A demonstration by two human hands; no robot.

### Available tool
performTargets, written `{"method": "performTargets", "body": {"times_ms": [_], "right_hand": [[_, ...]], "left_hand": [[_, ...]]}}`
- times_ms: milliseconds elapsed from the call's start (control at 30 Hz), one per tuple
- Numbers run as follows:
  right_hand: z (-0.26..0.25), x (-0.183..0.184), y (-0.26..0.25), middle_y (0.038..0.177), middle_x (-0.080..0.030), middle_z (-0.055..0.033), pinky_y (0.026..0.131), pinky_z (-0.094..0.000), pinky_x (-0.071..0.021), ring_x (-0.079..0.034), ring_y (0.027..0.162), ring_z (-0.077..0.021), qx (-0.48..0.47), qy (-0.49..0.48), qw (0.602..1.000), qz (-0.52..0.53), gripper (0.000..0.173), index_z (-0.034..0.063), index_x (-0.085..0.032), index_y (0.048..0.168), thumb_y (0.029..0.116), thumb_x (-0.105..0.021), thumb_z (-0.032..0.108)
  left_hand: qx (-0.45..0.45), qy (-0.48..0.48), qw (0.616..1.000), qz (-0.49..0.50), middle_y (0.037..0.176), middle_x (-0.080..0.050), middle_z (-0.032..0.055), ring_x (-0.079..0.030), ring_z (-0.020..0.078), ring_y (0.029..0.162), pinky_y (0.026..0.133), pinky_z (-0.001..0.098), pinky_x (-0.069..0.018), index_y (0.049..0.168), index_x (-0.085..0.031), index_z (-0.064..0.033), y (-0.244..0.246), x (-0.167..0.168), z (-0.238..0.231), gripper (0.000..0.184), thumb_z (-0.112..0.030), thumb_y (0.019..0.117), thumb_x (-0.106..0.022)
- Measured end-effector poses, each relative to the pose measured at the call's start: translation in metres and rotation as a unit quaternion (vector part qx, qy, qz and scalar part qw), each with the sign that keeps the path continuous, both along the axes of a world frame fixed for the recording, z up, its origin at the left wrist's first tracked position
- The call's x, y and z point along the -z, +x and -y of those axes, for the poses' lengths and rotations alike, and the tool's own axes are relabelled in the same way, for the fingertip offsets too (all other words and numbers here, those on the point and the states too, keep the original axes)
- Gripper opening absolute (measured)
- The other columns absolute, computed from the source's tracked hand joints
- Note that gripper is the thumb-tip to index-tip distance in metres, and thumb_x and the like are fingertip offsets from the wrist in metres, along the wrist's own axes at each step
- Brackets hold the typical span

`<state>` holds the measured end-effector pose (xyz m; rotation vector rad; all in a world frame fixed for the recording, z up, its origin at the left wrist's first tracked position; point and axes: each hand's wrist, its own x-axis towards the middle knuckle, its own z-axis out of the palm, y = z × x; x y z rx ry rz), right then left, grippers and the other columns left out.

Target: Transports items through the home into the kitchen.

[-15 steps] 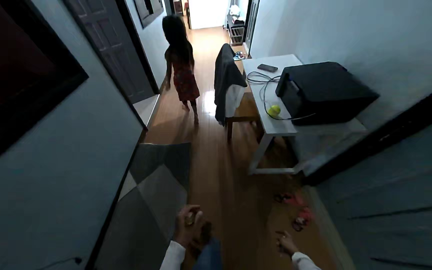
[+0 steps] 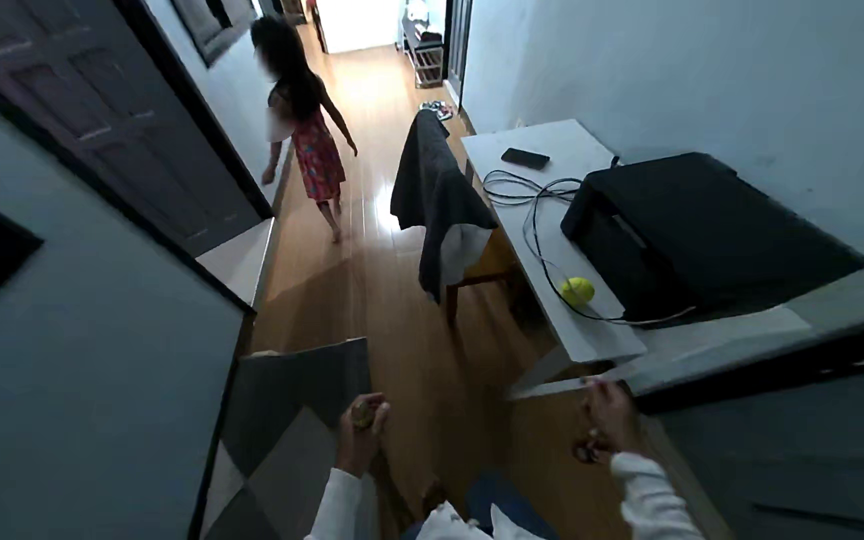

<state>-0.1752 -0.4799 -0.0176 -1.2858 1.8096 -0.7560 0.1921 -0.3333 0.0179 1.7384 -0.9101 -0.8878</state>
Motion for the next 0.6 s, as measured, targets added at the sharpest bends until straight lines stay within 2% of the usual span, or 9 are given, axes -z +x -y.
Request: {"method": "performTargets", "body": {"times_ms": [33,100,133,200,300,367,467,600], "right_hand": [[0.030,-0.018,0.003,0.110,-0.064,-0.0322,0.084,-0.0518,-0.0536,-0.066,0.088,-0.0370,0.006,-0.046,0.998,-0.035,0.036,-0.0127,-0.055,0.130,0.1100,-0.043,0.014],[0.086,-0.041,0.001,0.119,-0.062,-0.0366,0.096,-0.0629,-0.0479,-0.064,0.107,-0.0498,0.015,-0.098,0.988,-0.122,0.038,-0.0128,-0.057,0.130,0.1092,-0.046,0.017],[0.113,-0.048,-0.001,0.124,-0.059,-0.0391,0.100,-0.0662,-0.0437,-0.059,0.115,-0.0544,0.020,-0.103,0.982,-0.156,0.039,-0.0137,-0.057,0.130,0.1089,-0.046,0.018],[0.164,-0.051,-0.006,0.131,-0.054,-0.0401,0.103,-0.0678,-0.0406,-0.053,0.123,-0.0565,0.038,-0.057,0.977,-0.203,0.041,-0.0117,-0.057,0.131,0.1084,-0.048,0.022],[0.224,-0.038,-0.013,0.137,-0.049,-0.0418,0.104,-0.0693,-0.0392,-0.048,0.128,-0.0582,0.036,0.055,0.968,-0.241,0.051,-0.0104,-0.054,0.136,0.1086,-0.049,0.032],[0.254,-0.023,-0.014,0.135,-0.052,-0.0417,0.105,-0.0700,-0.0379,-0.049,0.129,-0.0576,0.023,0.113,0.964,-0.239,0.058,-0.0106,-0.053,0.138,0.1071,-0.051,0.039],[0.281,-0.002,-0.017,0.132,-0.056,-0.0399,0.104,-0.0708,-0.0384,-0.052,0.126,-0.0564,0.034,0.177,0.962,-0.205,0.066,-0.0101,-0.055,0.136,0.1029,-0.057,0.047],[0.314,0.019,-0.016,0.132,-0.057,-0.0367,0.100,-0.0672,-0.0441,-0.056,0.122,-0.0517,0.033,0.266,0.952,-0.145,0.072,-0.0073,-0.053,0.139,0.0975,-0.064,0.051]], "left_hand": [[0.012,-0.010,1.000,0.003,0.097,-0.069,0.0093,-0.065,0.0067,0.073,0.068,0.0245,-0.0571,0.122,-0.064,0.0070,0.011,-0.004,0.023,0.028,-0.008,0.0971,-0.064],[0.028,-0.046,0.999,0.007,0.092,-0.070,0.0064,-0.065,0.0042,0.070,0.066,0.0225,-0.0573,0.120,-0.064,0.0078,0.031,-0.006,0.066,0.029,-0.007,0.0954,-0.064],[0.030,-0.061,0.998,0.008,0.091,-0.070,0.0059,-0.065,0.0041,0.070,0.066,0.0225,-0.0574,0.119,-0.064,0.0081,0.041,-0.004,0.087,0.029,-0.007,0.0946,-0.065],[0.023,-0.079,0.996,0.017,0.089,-0.070,0.0058,-0.065,0.0043,0.070,0.066,0.0223,-0.0575,0.117,-0.065,0.0081,0.061,0.000,0.129,0.027,-0.007,0.0939,-0.066],[0.008,-0.106,0.993,0.047,0.093,-0.071,0.0058,-0.066,0.0027,0.072,0.068,0.0203,-0.0574,0.115,-0.066,0.0079,0.091,0.012,0.182,0.028,-0.009,0.0929,-0.065],[-0.008,-0.111,0.991,0.077,0.094,-0.072,0.0060,-0.067,0.0024,0.074,0.070,0.0210,-0.0584,0.115,-0.067,0.0074,0.115,0.013,0.219,0.030,-0.013,0.0928,-0.066],[-0.034,-0.098,0.991,0.090,0.092,-0.072,0.0062,-0.068,0.0033,0.073,0.069,0.0216,-0.0594,0.115,-0.066,0.0086,0.145,-0.001,0.273,0.029,-0.011,0.0938,-0.066],[-0.056,-0.083,0.990,0.103,0.089,-0.071,0.0056,-0.067,0.0024,0.070,0.067,0.0209,-0.0588,0.117,-0.063,0.0113,0.188,-0.017,0.345,0.030,-0.008,0.0937,-0.064]]}}
